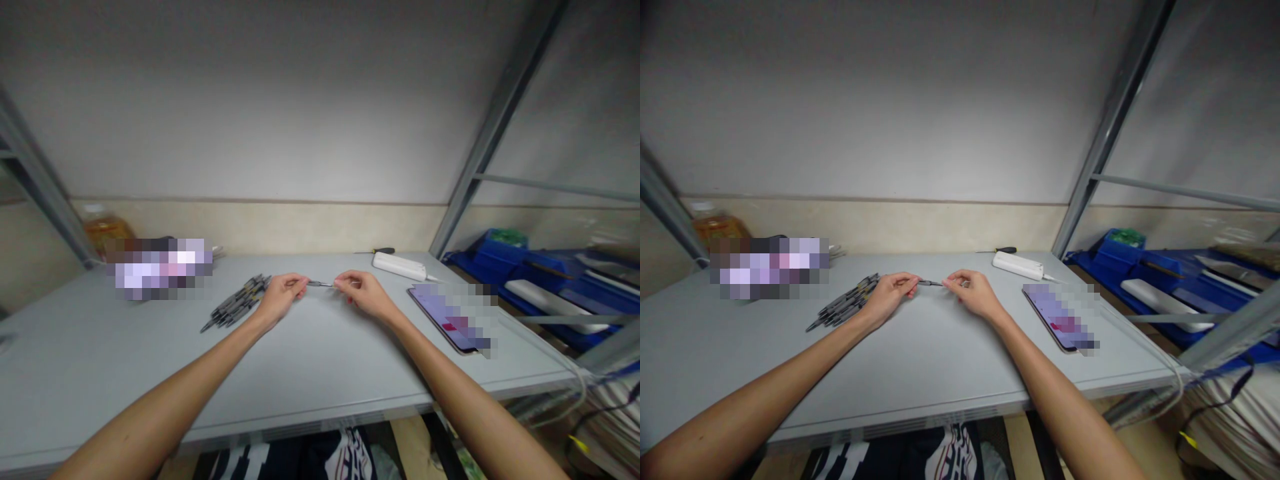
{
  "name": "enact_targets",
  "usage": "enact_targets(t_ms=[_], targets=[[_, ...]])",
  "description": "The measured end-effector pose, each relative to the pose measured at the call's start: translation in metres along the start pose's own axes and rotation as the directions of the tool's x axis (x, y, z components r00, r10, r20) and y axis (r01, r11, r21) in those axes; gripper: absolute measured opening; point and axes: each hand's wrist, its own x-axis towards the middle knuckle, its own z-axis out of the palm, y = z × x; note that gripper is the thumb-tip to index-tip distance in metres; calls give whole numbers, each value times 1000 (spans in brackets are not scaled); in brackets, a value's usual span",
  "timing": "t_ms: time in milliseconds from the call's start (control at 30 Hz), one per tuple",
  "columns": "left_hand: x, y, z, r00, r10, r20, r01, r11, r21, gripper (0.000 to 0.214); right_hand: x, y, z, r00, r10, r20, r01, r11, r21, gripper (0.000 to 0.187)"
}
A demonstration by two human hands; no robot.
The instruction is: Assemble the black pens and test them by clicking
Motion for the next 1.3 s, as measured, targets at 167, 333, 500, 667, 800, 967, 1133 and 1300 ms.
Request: enact_targets(t_ms=[167,333,500,667,800,967,1133,1300], targets=[[2,-4,-1,998,-60,-29,57,993,-105,34,-1,-2,-3,995,67,76,-72,995,67,35],[1,-2,0,997,-73,-35,67,984,-163,35,-1,-3,-5,1000,26,11,-28,984,177,35],[0,0,1,995,-74,-61,61,981,-185,34,1,-1,-3,988,141,68,-152,971,186,35],[0,0,2,995,-81,-62,69,981,-183,32,1,0,-4,997,75,1,-73,966,250,31],[0,1,3,992,-120,-49,107,970,-216,32,1,-1,-5,994,84,-68,-64,965,256,32],[-1,2,4,993,-113,-14,105,958,-267,34,1,-4,-7,990,99,-102,-68,961,269,31],[-1,3,3,994,-100,-37,88,966,-243,30,2,-3,-7,990,104,-98,-74,959,274,31],[0,4,3,991,-124,-56,105,958,-266,27,4,2,-7,989,61,-133,-29,973,228,29]])
